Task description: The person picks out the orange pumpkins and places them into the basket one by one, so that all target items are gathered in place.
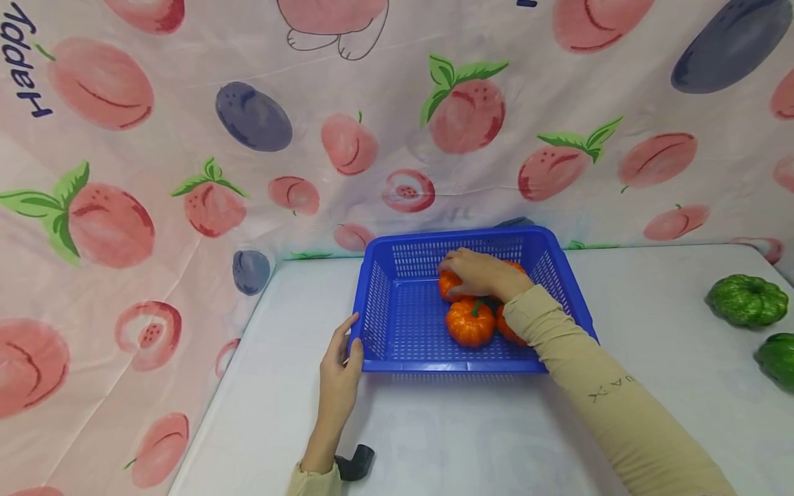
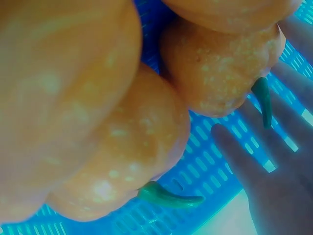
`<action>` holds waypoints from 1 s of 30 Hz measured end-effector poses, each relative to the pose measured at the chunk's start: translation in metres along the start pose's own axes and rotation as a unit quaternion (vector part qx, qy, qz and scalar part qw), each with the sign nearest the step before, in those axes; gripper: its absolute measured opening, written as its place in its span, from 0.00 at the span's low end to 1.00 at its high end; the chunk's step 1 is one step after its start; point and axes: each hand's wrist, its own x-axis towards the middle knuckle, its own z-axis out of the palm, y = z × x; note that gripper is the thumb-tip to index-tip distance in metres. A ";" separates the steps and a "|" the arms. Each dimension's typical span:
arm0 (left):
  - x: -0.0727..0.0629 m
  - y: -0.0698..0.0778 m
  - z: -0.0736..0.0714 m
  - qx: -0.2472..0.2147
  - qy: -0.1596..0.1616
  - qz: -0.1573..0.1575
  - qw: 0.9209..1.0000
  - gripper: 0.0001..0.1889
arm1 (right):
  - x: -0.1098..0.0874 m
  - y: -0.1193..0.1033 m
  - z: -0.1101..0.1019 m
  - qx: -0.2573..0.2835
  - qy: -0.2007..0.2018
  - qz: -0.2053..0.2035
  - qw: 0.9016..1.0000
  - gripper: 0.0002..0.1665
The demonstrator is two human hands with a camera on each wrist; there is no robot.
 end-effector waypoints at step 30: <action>0.001 0.003 -0.001 0.000 -0.002 0.001 1.000 0.22 | -0.017 -0.012 -0.014 -0.026 0.038 -0.028 0.999 0.29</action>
